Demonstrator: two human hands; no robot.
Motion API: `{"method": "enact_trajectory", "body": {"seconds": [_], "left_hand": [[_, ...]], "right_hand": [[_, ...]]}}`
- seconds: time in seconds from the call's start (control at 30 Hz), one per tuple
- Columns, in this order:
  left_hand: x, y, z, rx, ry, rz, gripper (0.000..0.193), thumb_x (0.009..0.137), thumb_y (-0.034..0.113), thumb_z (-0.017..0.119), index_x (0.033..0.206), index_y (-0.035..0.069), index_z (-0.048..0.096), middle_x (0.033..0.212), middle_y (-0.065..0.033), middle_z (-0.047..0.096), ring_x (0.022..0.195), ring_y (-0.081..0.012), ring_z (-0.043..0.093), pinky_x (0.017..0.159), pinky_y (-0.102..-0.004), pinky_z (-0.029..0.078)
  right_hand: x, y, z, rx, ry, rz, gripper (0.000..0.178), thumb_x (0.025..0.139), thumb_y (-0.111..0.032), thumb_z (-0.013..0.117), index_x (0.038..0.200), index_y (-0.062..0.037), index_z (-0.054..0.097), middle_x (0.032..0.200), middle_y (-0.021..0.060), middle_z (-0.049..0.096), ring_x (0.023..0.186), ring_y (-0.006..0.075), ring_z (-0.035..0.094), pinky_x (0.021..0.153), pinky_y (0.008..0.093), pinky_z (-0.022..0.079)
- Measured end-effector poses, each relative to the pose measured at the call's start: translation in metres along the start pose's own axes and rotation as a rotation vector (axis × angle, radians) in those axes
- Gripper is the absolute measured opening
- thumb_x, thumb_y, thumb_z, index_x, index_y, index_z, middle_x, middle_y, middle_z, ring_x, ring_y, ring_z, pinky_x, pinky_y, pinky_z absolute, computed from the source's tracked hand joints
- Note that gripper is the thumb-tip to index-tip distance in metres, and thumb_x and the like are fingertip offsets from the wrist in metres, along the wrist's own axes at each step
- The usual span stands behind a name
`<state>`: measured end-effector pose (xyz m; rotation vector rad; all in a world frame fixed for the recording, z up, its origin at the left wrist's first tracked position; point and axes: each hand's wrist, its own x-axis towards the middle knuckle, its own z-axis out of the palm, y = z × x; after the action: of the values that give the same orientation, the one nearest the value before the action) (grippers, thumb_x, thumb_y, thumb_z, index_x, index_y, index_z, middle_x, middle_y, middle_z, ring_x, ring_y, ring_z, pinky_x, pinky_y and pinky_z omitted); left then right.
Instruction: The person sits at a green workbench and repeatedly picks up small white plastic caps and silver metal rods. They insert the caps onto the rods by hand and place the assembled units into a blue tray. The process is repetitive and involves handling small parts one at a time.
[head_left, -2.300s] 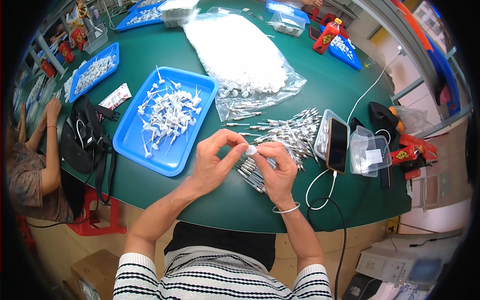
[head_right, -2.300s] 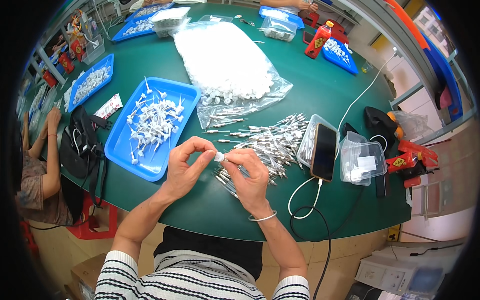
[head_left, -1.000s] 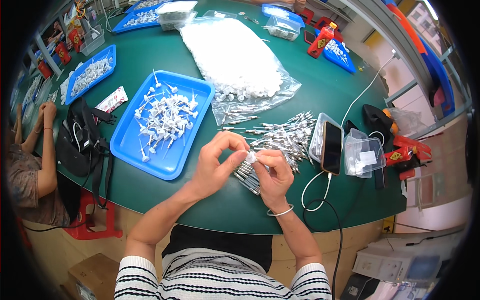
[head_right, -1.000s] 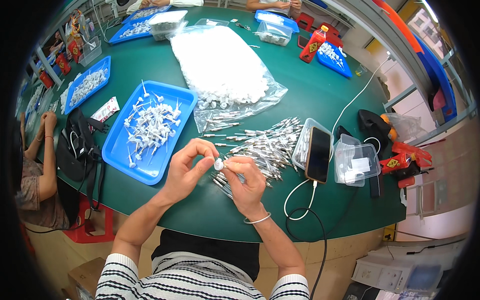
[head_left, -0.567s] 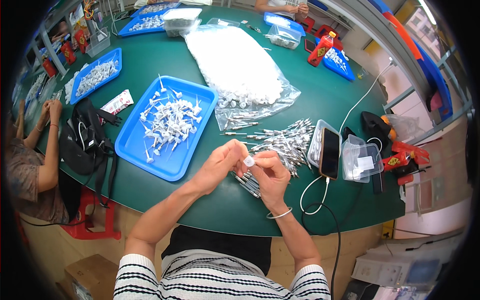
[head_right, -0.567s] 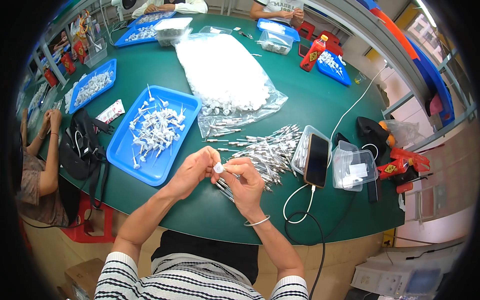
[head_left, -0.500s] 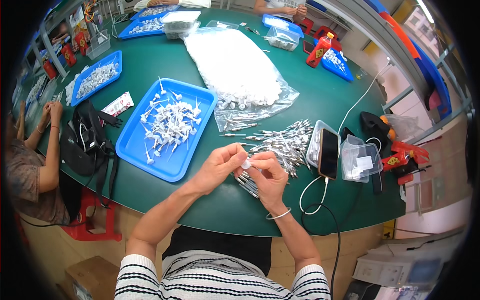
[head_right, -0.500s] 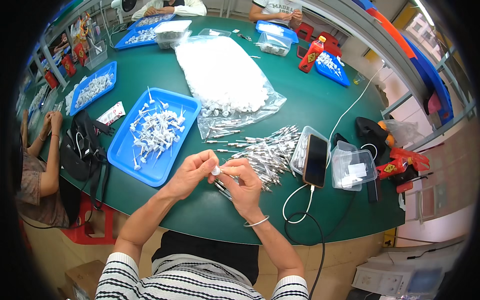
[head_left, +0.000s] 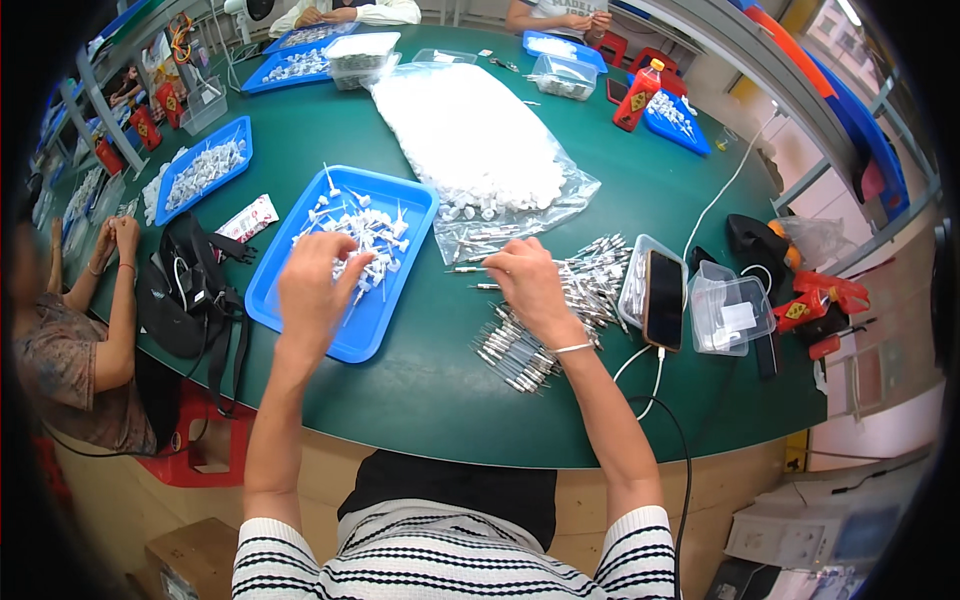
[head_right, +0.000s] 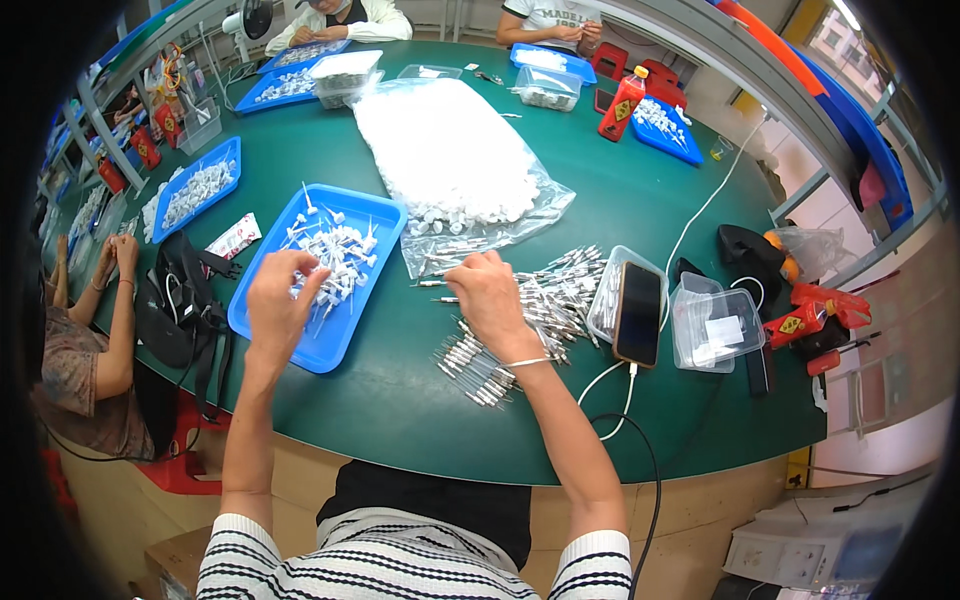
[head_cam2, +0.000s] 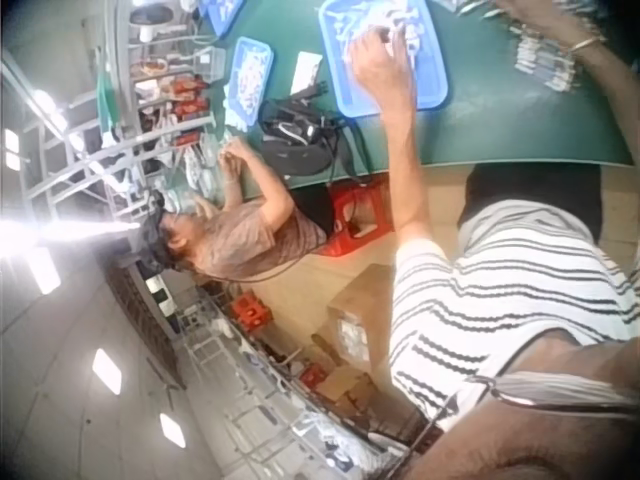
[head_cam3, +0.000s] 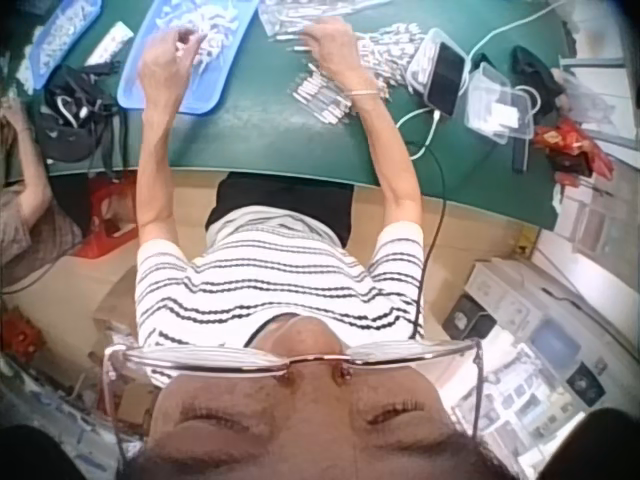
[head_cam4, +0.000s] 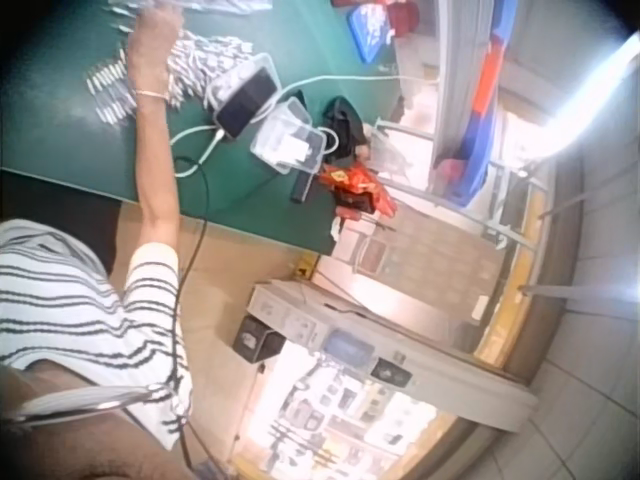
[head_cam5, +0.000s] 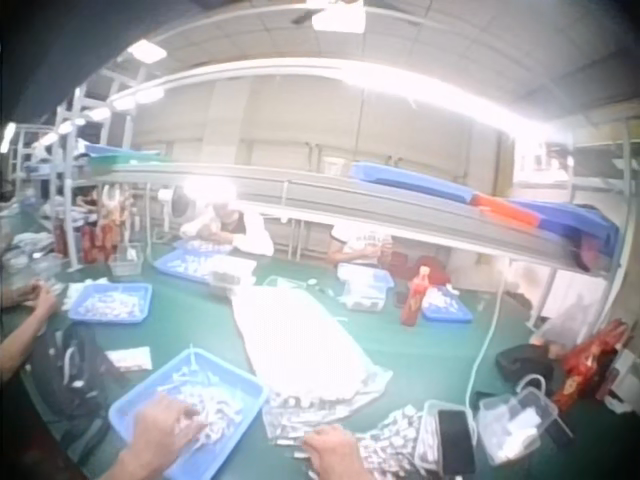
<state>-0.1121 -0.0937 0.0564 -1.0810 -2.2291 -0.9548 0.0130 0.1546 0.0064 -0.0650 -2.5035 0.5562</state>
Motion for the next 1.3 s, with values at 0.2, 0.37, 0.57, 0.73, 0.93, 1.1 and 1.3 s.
{"method": "enact_trajectory", "body": {"seconds": [0.2, 0.37, 0.57, 0.73, 0.93, 1.1, 1.3], "left_hand": [[0.028, 0.031, 0.061, -0.260, -0.187, 0.088, 0.006, 0.081, 0.005, 0.065, 0.087, 0.001, 0.065, 0.083, -0.0118, 0.064, 0.075, -0.0277, 0.060, 0.069, -0.0363, 0.048], [0.059, 0.028, 0.138, -0.181, -0.323, 0.207, 0.011, 0.084, 0.009, 0.060, 0.088, 0.001, 0.067, 0.084, -0.0147, 0.064, 0.082, -0.0336, 0.062, 0.075, -0.0421, 0.048], [0.079, 0.033, 0.190, 0.089, -0.438, 0.193, 0.014, 0.080, 0.014, 0.067, 0.080, 0.000, 0.065, 0.080, -0.0176, 0.062, 0.083, -0.0346, 0.063, 0.074, -0.0440, 0.049], [0.073, 0.029, 0.194, 0.144, -0.342, 0.190, 0.016, 0.078, 0.013, 0.070, 0.084, 0.000, 0.064, 0.081, -0.0163, 0.064, 0.079, -0.0312, 0.065, 0.071, -0.0399, 0.051], [0.031, 0.064, 0.120, -0.875, -0.554, -0.342, 0.017, 0.084, 0.012, 0.069, 0.095, 0.000, 0.063, 0.087, -0.0057, 0.066, 0.076, -0.0136, 0.063, 0.069, -0.0265, 0.053], [-0.019, 0.086, 0.099, -1.220, -0.544, -0.544, 0.021, 0.085, 0.003, 0.068, 0.104, -0.002, 0.061, 0.095, -0.0035, 0.060, 0.087, -0.0078, 0.058, 0.071, -0.0224, 0.054], [-0.034, 0.090, 0.104, -1.156, -0.430, -0.443, 0.023, 0.083, -0.004, 0.066, 0.106, -0.003, 0.061, 0.102, -0.0051, 0.059, 0.090, -0.0088, 0.056, 0.074, -0.0206, 0.053]], "right_hand": [[0.011, 0.000, 0.029, -0.152, -0.117, -0.039, 0.007, 0.077, -0.010, 0.067, 0.083, -0.0061, 0.067, 0.087, 0.0096, 0.061, 0.093, 0.0267, 0.055, 0.078, 0.0401, 0.044], [0.001, -0.009, -0.007, -0.232, -0.002, -0.119, 0.009, 0.077, -0.006, 0.065, 0.086, -0.0057, 0.062, 0.085, 0.0083, 0.060, 0.091, 0.0266, 0.056, 0.078, 0.0409, 0.044], [-0.027, -0.013, -0.066, 0.224, 0.266, 0.208, 0.008, 0.085, -0.004, 0.063, 0.093, -0.0040, 0.060, 0.080, 0.0049, 0.063, 0.081, 0.0189, 0.060, 0.074, 0.0329, 0.046], [-0.045, 0.013, -0.063, 1.157, 0.357, 0.520, 0.013, 0.090, -0.004, 0.062, 0.103, -0.0024, 0.061, 0.089, 0.0020, 0.062, 0.083, 0.0079, 0.057, 0.072, 0.0224, 0.047], [-0.051, 0.010, -0.067, 1.510, 0.380, 0.510, 0.021, 0.089, -0.003, 0.063, 0.109, 0.0014, 0.061, 0.095, 0.0059, 0.062, 0.081, 0.0110, 0.059, 0.076, 0.0247, 0.051], [-0.052, -0.020, -0.041, 1.768, 0.284, 0.578, 0.016, 0.092, -0.010, 0.062, 0.105, -0.0015, 0.061, 0.089, 0.0047, 0.062, 0.076, 0.0118, 0.058, 0.074, 0.0260, 0.050], [-0.058, -0.027, -0.018, 1.593, 0.257, 0.649, 0.015, 0.095, -0.015, 0.058, 0.105, -0.0030, 0.057, 0.089, 0.0051, 0.062, 0.077, 0.0116, 0.058, 0.075, 0.0275, 0.050]]}}
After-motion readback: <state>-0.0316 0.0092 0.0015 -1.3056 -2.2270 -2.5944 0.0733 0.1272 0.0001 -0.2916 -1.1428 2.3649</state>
